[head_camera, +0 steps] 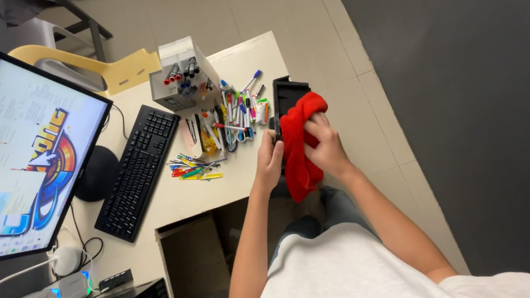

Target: Cleaning a black plastic storage box using a red cloth at a desk.

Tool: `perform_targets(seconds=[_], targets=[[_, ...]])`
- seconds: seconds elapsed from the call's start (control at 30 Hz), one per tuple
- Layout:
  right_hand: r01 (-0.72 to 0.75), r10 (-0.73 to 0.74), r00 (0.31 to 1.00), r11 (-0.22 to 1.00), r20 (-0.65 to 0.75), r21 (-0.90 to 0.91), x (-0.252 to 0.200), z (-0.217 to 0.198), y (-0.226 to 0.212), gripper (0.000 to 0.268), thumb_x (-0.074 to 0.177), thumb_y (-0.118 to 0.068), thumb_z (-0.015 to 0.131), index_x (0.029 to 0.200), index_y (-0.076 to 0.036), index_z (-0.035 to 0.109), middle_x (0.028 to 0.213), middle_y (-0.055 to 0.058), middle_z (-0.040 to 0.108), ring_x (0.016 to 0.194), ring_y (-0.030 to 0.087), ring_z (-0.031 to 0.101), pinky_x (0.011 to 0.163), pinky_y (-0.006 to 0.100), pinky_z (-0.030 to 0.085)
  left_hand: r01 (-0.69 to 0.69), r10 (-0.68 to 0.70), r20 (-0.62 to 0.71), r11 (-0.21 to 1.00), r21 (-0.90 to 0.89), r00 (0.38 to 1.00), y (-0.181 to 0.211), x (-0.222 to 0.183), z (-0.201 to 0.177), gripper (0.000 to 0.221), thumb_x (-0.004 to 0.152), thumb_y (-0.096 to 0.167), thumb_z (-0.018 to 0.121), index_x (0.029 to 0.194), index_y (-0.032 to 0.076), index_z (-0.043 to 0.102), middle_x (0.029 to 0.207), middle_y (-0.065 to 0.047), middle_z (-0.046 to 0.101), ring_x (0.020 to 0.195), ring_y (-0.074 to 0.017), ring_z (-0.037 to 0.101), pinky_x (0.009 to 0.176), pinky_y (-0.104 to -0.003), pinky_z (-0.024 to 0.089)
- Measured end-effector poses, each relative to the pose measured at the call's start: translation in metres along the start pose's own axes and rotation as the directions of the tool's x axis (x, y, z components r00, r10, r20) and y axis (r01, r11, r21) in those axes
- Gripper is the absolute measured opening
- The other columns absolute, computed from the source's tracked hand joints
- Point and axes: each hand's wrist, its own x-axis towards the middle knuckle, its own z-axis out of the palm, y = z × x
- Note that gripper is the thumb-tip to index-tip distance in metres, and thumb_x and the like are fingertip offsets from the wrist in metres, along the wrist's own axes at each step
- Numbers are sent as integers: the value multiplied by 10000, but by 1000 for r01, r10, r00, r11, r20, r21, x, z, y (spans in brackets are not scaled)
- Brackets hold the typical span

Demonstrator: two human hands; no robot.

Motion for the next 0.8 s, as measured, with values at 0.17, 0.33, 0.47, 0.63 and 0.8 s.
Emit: perform_targets(seconds=[0.17,0.33,0.47,0.63,0.8], targets=[[226,-233,972,961,-25,-157,-24,11,12,339,783,108,641,1104,17,702,1211,173,662,1330,463,532,1074,461,497,112,-133,-127,981,-161,983,0,-7,7,256,1135,246,423,974,66,507,830,61,406,761,-46,358,670,-213,348],[112,-113,993,993,-24,-30,-36,16,53,272,811,130,593,1044,7,662,1149,184,659,1183,385,658,989,409,571,111,-178,-162,928,-357,971,-26,-11,2,264,1116,227,492,900,74,486,815,68,382,755,-37,319,653,-222,297],[-230,451,888,602,-88,765,-24,6,47,308,999,39,475,1248,-51,633,1174,85,694,1078,233,667,931,368,564,60,-128,-209,950,-306,970,-39,-7,-13,252,1084,189,530,864,88,460,796,70,350,742,-41,294,655,-233,271],[-166,551,834,304,-31,938,-20,-8,49,249,1093,-152,453,1197,-73,665,1130,87,697,996,198,688,848,358,591,37,-92,-180,957,-287,979,-41,-12,-25,259,1071,190,526,850,101,424,787,67,318,740,-42,279,653,-235,256],[174,-110,963,950,245,-260,2,9,6,337,745,-94,740,1061,11,688,1074,213,660,1016,391,635,875,424,534,251,-260,-78,962,-111,962,11,-14,-22,201,995,177,443,1059,26,559,846,19,515,758,-74,411,686,-248,372]])
